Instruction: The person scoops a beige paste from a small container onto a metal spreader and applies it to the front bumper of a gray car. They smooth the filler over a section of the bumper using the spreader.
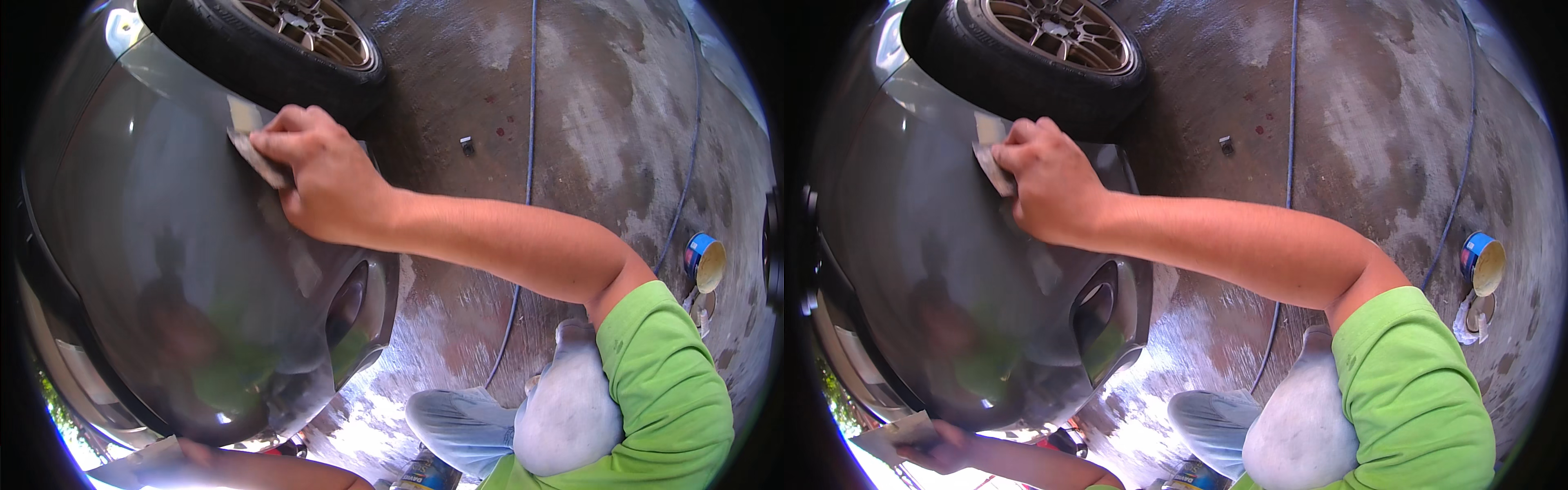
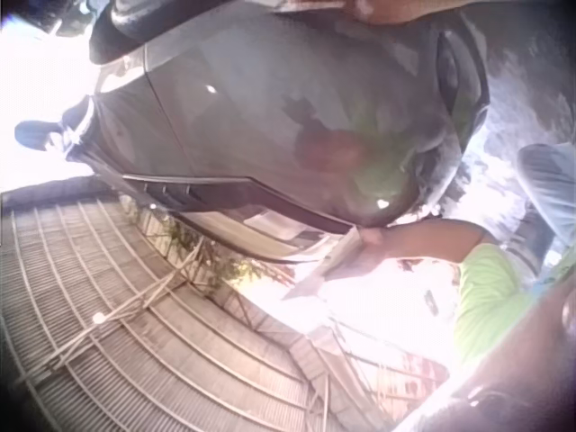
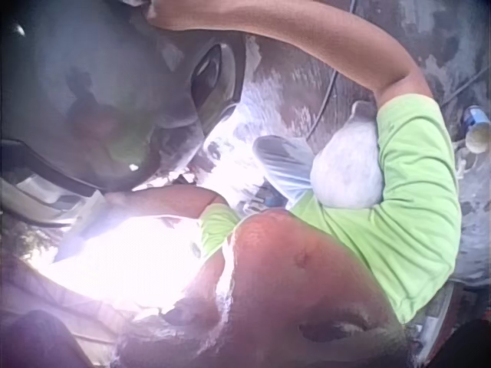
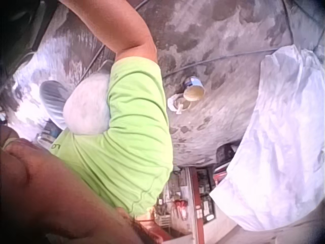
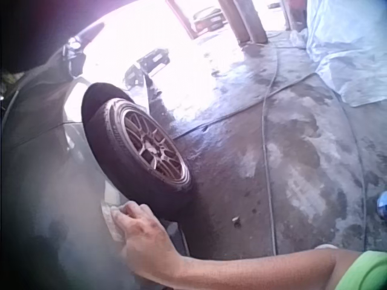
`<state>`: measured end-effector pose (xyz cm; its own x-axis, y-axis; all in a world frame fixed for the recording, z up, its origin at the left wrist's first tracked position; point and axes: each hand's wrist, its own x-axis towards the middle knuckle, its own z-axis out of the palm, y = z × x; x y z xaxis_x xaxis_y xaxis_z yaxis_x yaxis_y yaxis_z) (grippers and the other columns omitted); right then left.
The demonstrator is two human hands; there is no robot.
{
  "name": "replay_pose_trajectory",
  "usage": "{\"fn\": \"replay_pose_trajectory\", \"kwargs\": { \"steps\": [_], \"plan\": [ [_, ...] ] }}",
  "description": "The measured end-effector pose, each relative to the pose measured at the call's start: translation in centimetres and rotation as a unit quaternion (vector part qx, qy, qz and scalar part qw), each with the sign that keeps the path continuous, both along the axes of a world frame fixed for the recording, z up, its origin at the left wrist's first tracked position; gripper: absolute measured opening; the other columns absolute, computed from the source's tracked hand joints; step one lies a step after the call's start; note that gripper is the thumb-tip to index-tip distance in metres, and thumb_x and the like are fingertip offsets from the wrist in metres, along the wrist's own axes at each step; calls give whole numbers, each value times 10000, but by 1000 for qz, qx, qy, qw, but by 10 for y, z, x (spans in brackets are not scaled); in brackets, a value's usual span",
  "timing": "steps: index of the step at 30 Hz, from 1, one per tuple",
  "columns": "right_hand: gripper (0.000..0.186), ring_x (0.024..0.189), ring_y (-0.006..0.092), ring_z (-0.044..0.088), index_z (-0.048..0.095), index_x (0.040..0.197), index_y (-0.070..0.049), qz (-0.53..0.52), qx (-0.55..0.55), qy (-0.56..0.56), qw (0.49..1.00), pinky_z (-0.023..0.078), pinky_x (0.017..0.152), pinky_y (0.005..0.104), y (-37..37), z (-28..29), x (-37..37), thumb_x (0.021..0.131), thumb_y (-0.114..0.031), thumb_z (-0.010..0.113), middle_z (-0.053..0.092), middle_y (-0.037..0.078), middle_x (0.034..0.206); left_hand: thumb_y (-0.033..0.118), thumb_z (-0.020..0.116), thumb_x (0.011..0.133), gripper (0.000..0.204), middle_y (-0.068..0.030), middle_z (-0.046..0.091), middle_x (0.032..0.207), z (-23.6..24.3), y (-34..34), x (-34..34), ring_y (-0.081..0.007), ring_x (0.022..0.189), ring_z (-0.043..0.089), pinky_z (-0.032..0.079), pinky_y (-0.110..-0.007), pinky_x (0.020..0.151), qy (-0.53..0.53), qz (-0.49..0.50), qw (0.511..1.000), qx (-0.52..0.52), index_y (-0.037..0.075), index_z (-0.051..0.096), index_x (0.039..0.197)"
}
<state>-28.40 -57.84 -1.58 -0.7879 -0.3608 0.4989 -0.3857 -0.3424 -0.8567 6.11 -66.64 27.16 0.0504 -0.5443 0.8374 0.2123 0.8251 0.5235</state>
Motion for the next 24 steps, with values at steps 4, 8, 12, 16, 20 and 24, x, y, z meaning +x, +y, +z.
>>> {"fn": "replay_pose_trajectory", "kwargs": {
  "steps": [4, 8, 12, 16, 20, 24],
  "plan": [
    [393, 1001, 347, 711, 774, 1136, -24, 112, -1, -12, 994, 573, 903, 425, 8, -8, -24, 779, 44, 626, 731, 182, 1089, 94, 748, 952, 510, -175, 549, 1484, 3, -15, 41, -312, 1387, 526, 515, -495, 1133, -225, 216, 920, -239, -22, 571, 1415],
    [468, 1068, 286, 724, 780, 1211, -87, 144, 95, -87, 981, 577, 940, 350, 0, 4, -79, 820, 38, 555, 757, 190, 1148, 85, 754, 945, 505, -176, 558, 1475, 2, 4, -1, -321, 1384, 535, 504, -506, 1138, 32, -65, 997, 31, -20, 576, 1406],
    [480, 1117, 286, 701, 774, 1246, -95, 230, 113, -143, 956, 560, 984, 340, -7, 20, -95, 834, 6, 550, 737, 184, 1215, 98, 741, 960, 490, -174, 544, 1488, -3, 1, 8, -321, 1389, 528, 517, -507, 1126, 76, -43, 996, 23, -16, 576, 1407],
    [387, 1234, 311, 657, 778, 1219, -96, 259, 132, -157, 944, 542, 1041, 354, -15, 26, -90, 865, -90, 622, 659, 169, 1366, 125, 726, 978, 500, -171, 517, 1509, -11, 14, -15, -316, 1395, 513, 537, -509, 1108, 79, 33, 996, 4, -4, 562, 1432],
    [372, 1187, 321, 678, 789, 1185, -128, 195, 142, -104, 965, 550, 1027, 373, -20, 17, -76, 841, -115, 649, 668, 150, 1344, 155, 705, 997, 519, -161, 504, 1516, 8, -13, 34, -311, 1394, 504, 543, -506, 1102, -25, 59, 997, -50, 6, 537, 1466],
    [444, 958, 300, 736, 791, 1150, -83, 65, 47, -12, 997, 598, 899, 379, -17, -2, -44, 760, 2, 596, 747, 138, 1155, 160, 700, 1001, 515, -150, 510, 1514, 10, -10, 12, -301, 1380, 515, 548, -493, 1095, -48, 54, 996, -51, 4, 539, 1465]
  ]
}}
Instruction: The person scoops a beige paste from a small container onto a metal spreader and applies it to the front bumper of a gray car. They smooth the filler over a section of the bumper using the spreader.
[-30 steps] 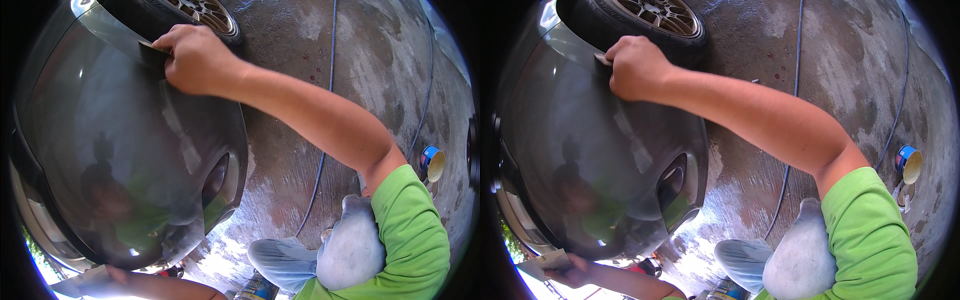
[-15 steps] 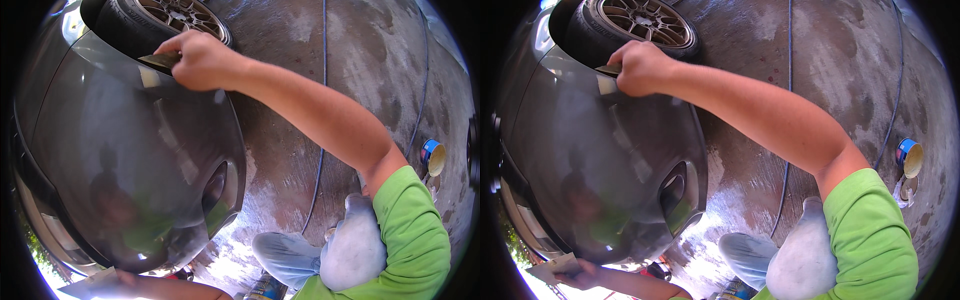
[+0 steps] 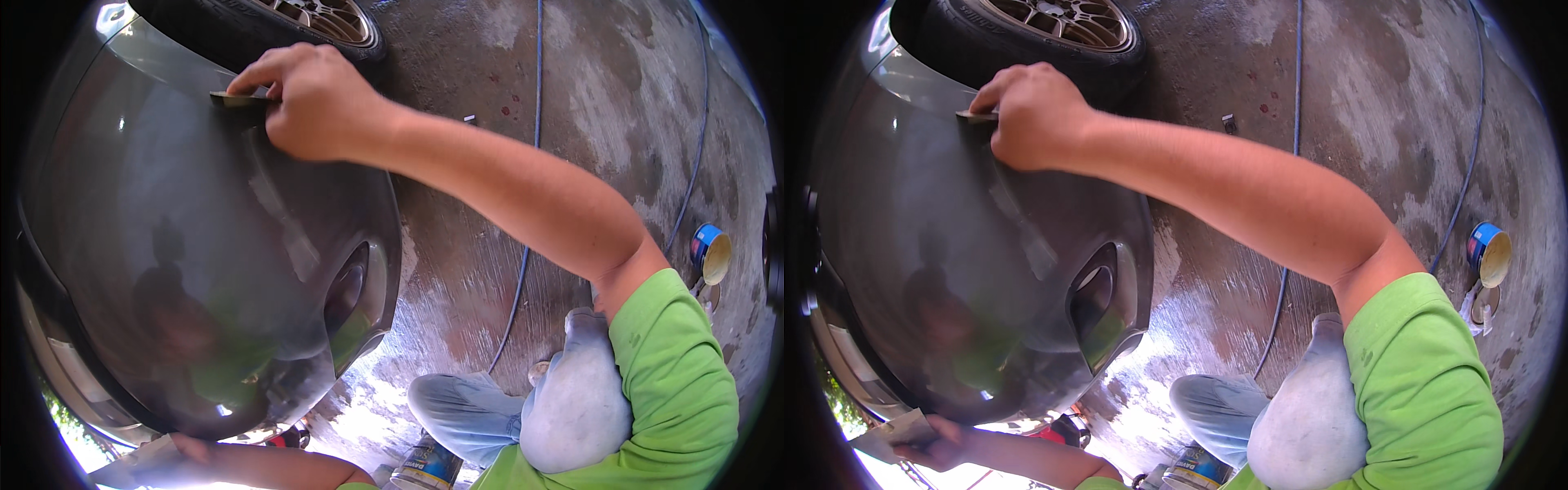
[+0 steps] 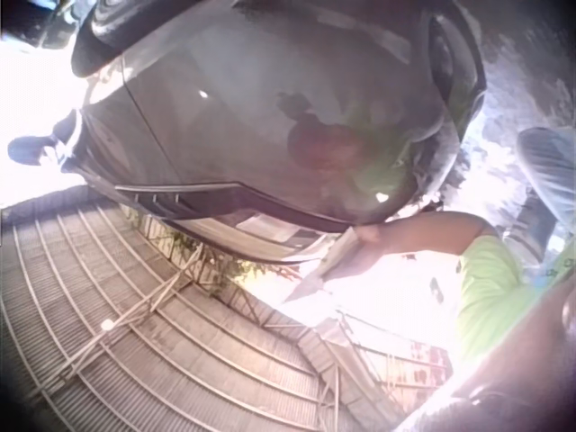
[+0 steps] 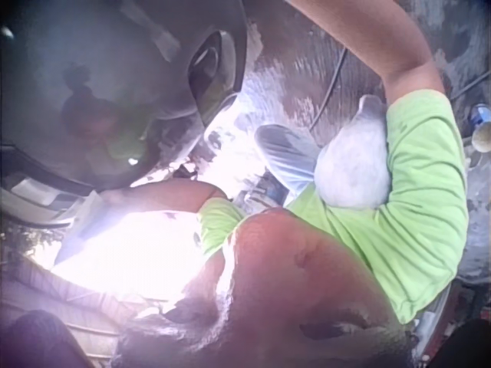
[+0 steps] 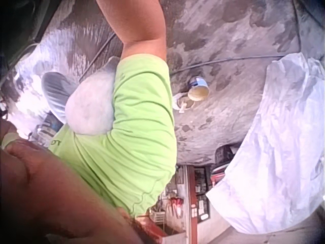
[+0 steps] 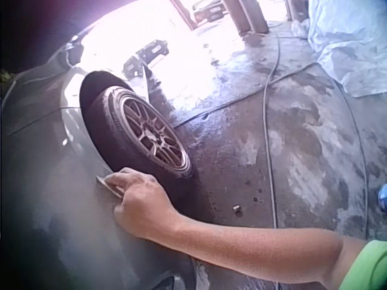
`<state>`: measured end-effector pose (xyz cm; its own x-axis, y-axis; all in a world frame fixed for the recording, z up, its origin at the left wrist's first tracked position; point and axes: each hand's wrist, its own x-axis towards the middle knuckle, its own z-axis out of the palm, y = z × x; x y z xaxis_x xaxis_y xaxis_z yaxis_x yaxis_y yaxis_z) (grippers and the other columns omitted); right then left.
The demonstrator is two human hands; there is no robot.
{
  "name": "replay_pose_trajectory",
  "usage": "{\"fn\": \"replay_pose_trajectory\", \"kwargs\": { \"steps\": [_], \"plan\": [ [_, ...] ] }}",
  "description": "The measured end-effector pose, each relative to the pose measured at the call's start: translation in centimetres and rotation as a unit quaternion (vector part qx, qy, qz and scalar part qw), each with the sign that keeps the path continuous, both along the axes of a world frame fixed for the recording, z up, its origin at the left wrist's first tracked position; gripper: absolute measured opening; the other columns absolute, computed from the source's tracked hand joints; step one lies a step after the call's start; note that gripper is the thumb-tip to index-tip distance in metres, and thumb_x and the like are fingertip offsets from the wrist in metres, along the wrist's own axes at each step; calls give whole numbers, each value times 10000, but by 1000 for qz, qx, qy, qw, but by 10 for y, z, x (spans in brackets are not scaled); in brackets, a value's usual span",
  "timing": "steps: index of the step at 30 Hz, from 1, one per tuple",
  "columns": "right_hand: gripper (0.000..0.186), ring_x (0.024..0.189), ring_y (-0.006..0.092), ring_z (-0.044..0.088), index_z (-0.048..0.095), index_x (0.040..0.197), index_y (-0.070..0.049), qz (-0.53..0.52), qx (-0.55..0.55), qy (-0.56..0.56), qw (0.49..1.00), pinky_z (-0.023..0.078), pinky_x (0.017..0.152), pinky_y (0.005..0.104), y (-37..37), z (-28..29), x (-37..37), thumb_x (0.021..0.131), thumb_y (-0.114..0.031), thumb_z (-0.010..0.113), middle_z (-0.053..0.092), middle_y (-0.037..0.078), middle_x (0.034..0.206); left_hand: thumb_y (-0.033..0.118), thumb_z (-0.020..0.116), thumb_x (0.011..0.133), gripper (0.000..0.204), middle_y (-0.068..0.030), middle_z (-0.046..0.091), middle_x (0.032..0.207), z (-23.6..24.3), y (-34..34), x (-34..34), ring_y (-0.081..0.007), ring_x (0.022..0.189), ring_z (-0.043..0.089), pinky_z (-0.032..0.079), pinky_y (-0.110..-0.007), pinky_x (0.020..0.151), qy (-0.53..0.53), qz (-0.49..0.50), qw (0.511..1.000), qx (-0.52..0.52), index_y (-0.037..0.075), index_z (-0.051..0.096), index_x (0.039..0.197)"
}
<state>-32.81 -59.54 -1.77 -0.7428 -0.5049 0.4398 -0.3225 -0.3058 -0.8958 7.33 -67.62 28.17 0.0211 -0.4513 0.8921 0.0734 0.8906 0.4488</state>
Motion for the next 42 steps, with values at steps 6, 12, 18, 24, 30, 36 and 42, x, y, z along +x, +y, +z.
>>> {"fn": "replay_pose_trajectory", "kwargs": {
  "steps": [6, 12, 18, 24, 30, 36, 42],
  "plan": [
    [505, 1067, 296, 642, 749, 1231, -100, -61, -26, -6, 998, 532, 941, 404, 21, -2, 65, 738, -5, 691, 694, 88, 1156, 141, 708, 995, 491, -151, 524, 1505, 1, -18, 30, -284, 1365, 532, 544, -459, 1099, -202, 226, 925, -229, -8, 560, 1439],
    [467, 958, 286, 683, 787, 1140, -65, 84, -58, -73, 992, 579, 885, 383, 41, -5, 48, 725, 77, 623, 744, 122, 1101, 130, 726, 980, 494, -148, 547, 1490, -5, -6, 13, -274, 1370, 536, 541, -440, 1100, -63, 4, 997, -39, 7, 568, 1432],
    [503, 971, 249, 732, 787, 1212, -86, 111, 63, -125, 984, 592, 856, 340, 26, 2, -29, 796, 53, 540, 770, 179, 1085, 125, 746, 965, 513, -151, 545, 1490, -6, 15, -15, -293, 1385, 531, 532, -466, 1116, 63, -106, 989, 86, 7, 561, 1428],
    [377, 1181, 320, 683, 793, 1195, -112, 182, 96, -189, 960, 548, 1031, 371, 10, 17, -40, 854, -90, 632, 711, 186, 1289, 118, 740, 969, 519, -154, 547, 1489, -3, 11, -2, -296, 1381, 537, 541, -468, 1103, 45, -168, 981, 89, 10, 549, 1439],
    [373, 1169, 348, 649, 800, 1119, -126, 38, 25, -23, 999, 530, 1039, 431, 11, -6, 4, 773, -93, 664, 705, 140, 1235, 22, 754, 933, 603, -146, 536, 1502, 0, -1, 6, -297, 1346, 557, 554, -466, 1075, 49, -237, 964, 107, 23, 522, 1489],
    [440, 973, 309, 728, 789, 1152, -55, 127, 6, -99, 987, 576, 920, 376, 45, -21, 23, 781, 35, 571, 763, 171, 1102, -21, 773, 891, 671, -132, 540, 1500, 2, -25, 54, -327, 1328, 561, 535, -472, 1091, -238, 169, 935, -201, 19, 516, 1509],
    [454, 1042, 284, 723, 763, 1199, -25, 137, -3, -201, 970, 562, 950, 359, 42, -34, -16, 813, 73, 544, 756, 158, 1162, 55, 706, 951, 498, -162, 568, 1457, 3, 11, 1, -330, 1332, 567, 512, -504, 1109, 97, -298, 937, 155, -8, 573, 1427]
  ]
}}
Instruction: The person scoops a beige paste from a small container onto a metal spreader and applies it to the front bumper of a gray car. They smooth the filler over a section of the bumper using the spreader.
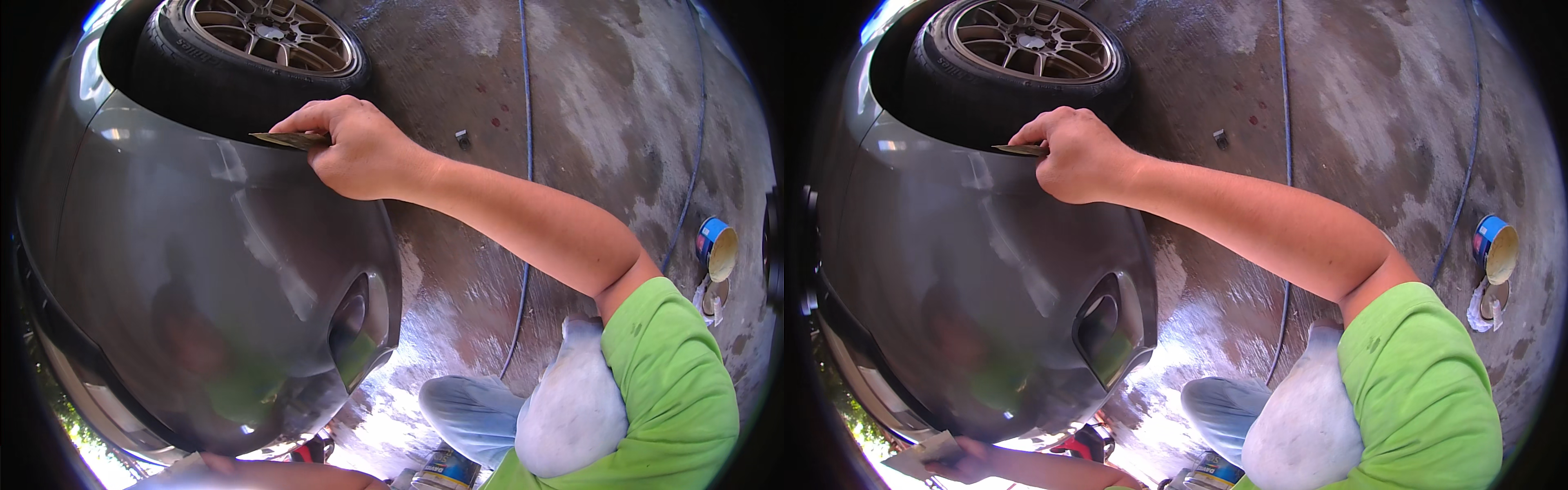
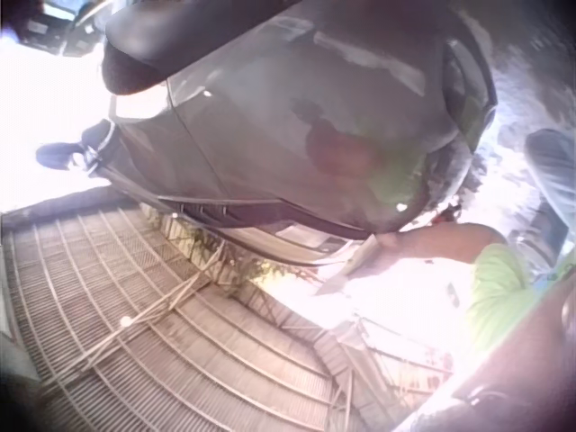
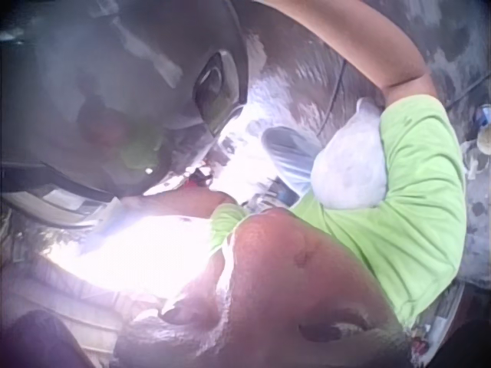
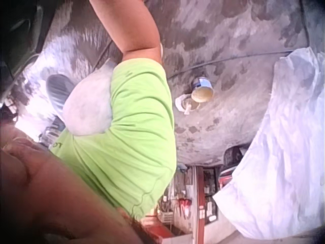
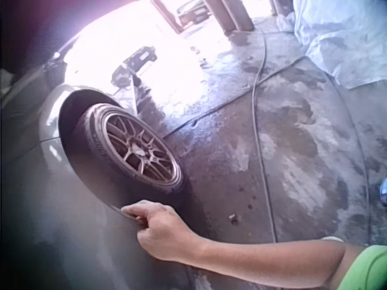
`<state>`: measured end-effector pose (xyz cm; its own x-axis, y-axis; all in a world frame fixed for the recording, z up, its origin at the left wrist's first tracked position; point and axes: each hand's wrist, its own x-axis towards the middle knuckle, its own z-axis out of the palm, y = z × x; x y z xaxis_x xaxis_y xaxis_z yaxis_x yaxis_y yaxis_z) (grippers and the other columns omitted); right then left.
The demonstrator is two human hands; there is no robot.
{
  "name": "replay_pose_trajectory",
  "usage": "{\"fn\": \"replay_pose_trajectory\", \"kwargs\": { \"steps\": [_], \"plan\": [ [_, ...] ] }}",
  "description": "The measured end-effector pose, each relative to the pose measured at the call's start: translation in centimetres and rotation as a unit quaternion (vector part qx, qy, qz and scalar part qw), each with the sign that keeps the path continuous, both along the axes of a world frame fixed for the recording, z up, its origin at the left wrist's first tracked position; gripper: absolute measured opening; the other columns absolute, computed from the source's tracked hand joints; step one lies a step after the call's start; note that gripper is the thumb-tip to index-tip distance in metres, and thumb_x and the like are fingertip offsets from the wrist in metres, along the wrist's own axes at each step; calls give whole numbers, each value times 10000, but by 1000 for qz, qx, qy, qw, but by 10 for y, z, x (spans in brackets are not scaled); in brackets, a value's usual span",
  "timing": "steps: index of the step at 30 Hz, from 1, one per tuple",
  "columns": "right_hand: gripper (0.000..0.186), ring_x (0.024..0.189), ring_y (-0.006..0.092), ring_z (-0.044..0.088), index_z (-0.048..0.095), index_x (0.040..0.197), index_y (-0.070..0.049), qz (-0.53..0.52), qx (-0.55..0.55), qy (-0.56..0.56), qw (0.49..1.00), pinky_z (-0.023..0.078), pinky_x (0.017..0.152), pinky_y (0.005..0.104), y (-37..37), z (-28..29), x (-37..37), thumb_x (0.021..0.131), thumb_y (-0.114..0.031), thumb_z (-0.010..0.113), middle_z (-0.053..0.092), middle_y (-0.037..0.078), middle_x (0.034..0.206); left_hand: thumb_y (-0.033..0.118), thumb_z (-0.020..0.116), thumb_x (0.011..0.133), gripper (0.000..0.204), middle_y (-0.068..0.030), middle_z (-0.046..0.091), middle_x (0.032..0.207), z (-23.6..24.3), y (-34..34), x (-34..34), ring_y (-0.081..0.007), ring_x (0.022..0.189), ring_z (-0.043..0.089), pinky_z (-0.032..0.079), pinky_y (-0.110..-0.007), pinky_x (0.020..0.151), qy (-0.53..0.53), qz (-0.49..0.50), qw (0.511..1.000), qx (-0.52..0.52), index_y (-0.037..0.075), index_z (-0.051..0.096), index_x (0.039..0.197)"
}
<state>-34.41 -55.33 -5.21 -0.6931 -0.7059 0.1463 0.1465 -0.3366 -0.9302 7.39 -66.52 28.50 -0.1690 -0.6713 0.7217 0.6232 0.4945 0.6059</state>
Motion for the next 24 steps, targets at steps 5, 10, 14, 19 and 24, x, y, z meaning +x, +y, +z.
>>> {"fn": "replay_pose_trajectory", "kwargs": {
  "steps": [5, 10, 14, 19, 24],
  "plan": [
    [429, 1072, 327, 709, 758, 1174, -7, -67, -50, 92, 992, 564, 949, 376, -22, 11, -12, 821, 81, 532, 733, 159, 1180, 75, 614, 978, 393, -209, 613, 1406, -15, 24, -42, -349, 1319, 586, 473, -522, 1133, 91, -249, 951, 158, -46, 631, 1351],
    [375, 1130, 346, 683, 772, 1147, -19, -62, -43, 162, 984, 531, 1003, 421, -44, 38, -20, 838, 62, 575, 729, 159, 1175, 95, 523, 1005, 364, -256, 657, 1355, -27, 48, -81, -369, 1306, 606, 434, -540, 1156, 209, -539, 739, 346, -83, 689, 1276],
    [422, 1151, 345, 635, 789, 1161, -78, -75, -62, 173, 980, 508, 1012, 430, -55, 37, -23, 763, -15, 663, 711, 131, 1214, 120, 515, 1011, 380, -260, 654, 1372, -29, 46, -82, -373, 1325, 597, 426, -550, 1161, 249, -536, 740, 322, -71, 698, 1283],
    [482, 1096, 271, 595, 781, 1189, -112, -128, -84, 184, 971, 484, 975, 392, -61, 20, 10, 725, -16, 694, 688, 55, 1193, 126, 516, 1011, 385, -260, 651, 1377, -28, 35, -72, -376, 1330, 593, 424, -552, 1162, 190, -354, 886, 232, -69, 696, 1290],
    [451, 1113, 329, 650, 783, 1181, -72, -65, -68, 168, 981, 533, 983, 419, -45, 18, -9, 766, 59, 667, 722, 103, 1180, 132, 518, 1011, 390, -259, 648, 1381, -22, 37, -63, -379, 1336, 589, 422, -554, 1164, 151, -257, 936, 187, -67, 693, 1297]
  ]
}}
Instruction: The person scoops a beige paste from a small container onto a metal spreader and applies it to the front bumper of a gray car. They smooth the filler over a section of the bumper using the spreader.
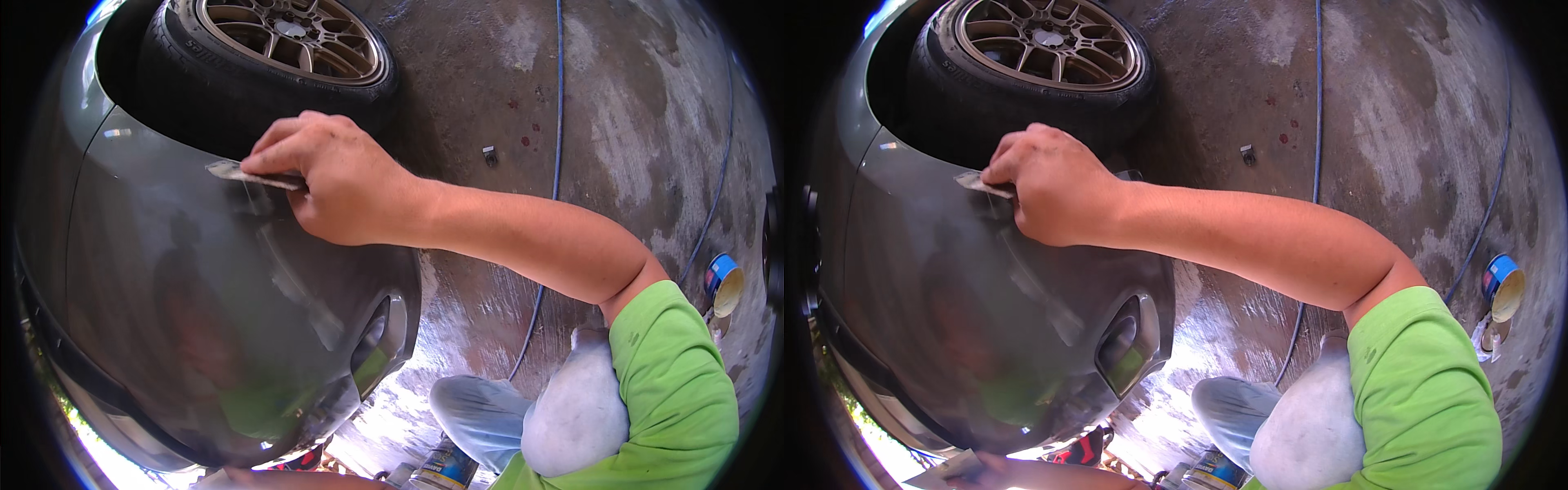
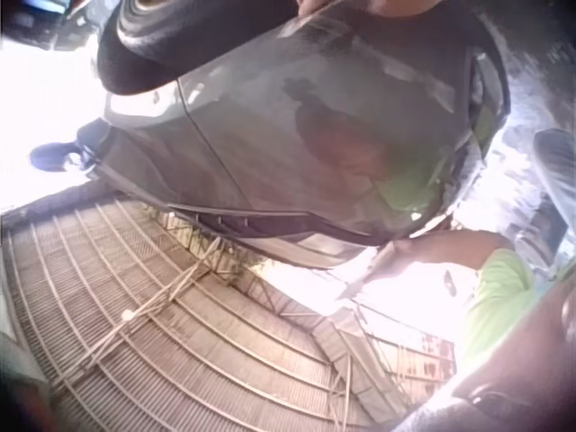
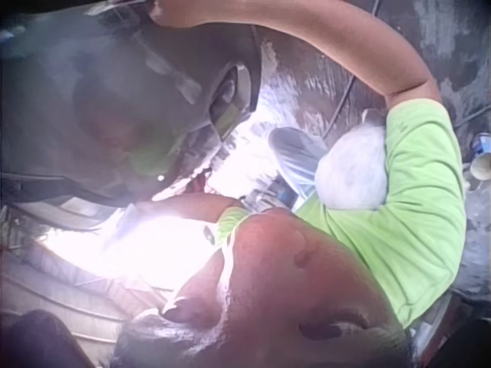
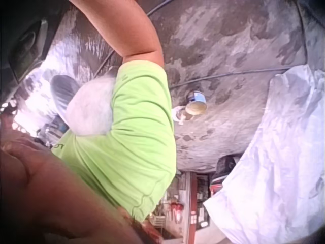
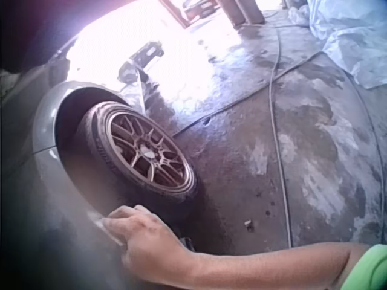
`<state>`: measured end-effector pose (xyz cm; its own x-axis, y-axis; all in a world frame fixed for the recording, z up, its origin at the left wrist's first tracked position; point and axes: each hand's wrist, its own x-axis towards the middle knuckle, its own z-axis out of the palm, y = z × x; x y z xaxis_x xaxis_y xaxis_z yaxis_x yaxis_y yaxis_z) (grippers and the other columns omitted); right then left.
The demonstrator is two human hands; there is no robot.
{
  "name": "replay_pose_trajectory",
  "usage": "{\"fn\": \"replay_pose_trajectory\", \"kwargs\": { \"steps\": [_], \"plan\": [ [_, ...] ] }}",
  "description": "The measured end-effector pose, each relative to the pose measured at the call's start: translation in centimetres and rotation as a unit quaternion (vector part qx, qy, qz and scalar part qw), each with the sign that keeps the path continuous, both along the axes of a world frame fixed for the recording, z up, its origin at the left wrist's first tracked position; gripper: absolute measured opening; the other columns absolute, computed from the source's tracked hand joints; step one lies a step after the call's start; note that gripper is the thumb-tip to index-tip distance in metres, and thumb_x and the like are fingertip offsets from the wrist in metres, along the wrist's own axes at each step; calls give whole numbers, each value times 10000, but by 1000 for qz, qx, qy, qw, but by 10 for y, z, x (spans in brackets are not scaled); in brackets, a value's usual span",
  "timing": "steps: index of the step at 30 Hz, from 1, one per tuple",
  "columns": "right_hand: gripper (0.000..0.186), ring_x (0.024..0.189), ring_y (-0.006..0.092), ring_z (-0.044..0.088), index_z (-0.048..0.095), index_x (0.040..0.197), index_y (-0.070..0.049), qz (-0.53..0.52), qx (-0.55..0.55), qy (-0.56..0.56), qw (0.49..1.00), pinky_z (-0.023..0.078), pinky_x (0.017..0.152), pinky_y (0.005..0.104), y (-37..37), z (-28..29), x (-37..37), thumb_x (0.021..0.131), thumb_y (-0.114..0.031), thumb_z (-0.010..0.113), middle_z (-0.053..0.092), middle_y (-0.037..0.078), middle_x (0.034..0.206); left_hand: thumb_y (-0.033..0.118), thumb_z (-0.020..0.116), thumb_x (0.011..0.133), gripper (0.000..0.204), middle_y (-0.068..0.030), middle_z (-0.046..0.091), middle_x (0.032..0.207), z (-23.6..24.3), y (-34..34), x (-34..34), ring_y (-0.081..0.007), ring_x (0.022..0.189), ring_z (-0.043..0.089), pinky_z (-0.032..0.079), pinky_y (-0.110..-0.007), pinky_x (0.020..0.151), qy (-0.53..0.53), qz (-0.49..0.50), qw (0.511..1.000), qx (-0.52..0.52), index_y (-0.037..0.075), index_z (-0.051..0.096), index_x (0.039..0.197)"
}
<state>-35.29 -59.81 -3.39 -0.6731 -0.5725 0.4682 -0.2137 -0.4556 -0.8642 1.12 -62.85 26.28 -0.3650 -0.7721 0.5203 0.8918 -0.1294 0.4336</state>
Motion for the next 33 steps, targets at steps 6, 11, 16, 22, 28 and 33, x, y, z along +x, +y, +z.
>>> {"fn": "replay_pose_trajectory", "kwargs": {
  "steps": [6, 11, 16, 22, 28, 33],
  "plan": [
    [437, 1128, 325, 647, 782, 1179, -70, -52, -14, 22, 998, 523, 1011, 408, -18, 6, -10, 770, 23, 662, 719, 112, 1205, 140, 520, 1012, 396, -259, 645, 1387, 0, -2, 1, -382, 1342, 585, 419, -556, 1165, -8, 24, 1000, -7, -65, 689, 1305],
    [490, 1091, 301, 616, 766, 1204, -52, -54, -3, 11, 998, 515, 990, 397, -10, 9, 17, 730, 35, 679, 699, 96, 1175, 146, 521, 1012, 401, -259, 642, 1392, -2, 0, -5, -385, 1347, 581, 417, -558, 1167, 44, -42, 998, 28, -62, 687, 1312],
    [492, 1094, 287, 613, 784, 1176, -62, 20, 19, 14, 1000, 519, 971, 380, 12, -2, 23, 714, 72, 679, 713, 88, 1167, 152, 523, 1013, 406, -258, 639, 1397, -11, 12, -22, -388, 1352, 577, 415, -560, 1168, 201, -246, 940, 126, -60, 684, 1319],
    [335, 1077, 358, 698, 802, 1087, -64, -23, -21, -2, 1000, 551, 978, 419, 2, 2, -30, 774, -53, 684, 740, 158, 1145, 148, 593, 1006, 377, -231, 656, 1368, 9, -7, 11, -347, 1313, 607, 462, -515, 1131, 76, -65, 994, 44, -44, 668, 1322],
    [353, 1125, 335, 691, 806, 1114, -95, 70, 67, 24, 995, 543, 1009, 399, -7, 35, -42, 787, -75, 675, 743, 131, 1212, 145, 619, 1002, 389, -216, 635, 1387, 18, -19, 35, -342, 1324, 593, 472, -516, 1130, -139, 298, 928, -175, -33, 641, 1347],
    [402, 1130, 323, 672, 798, 1136, -108, 12, 23, 38, 999, 523, 1037, 397, -13, 17, -19, 751, -73, 685, 727, 97, 1203, 142, 640, 998, 406, -203, 617, 1403, 16, -29, 41, -337, 1333, 581, 479, -516, 1129, -172, 364, 888, -222, -25, 619, 1367]
  ]
}}
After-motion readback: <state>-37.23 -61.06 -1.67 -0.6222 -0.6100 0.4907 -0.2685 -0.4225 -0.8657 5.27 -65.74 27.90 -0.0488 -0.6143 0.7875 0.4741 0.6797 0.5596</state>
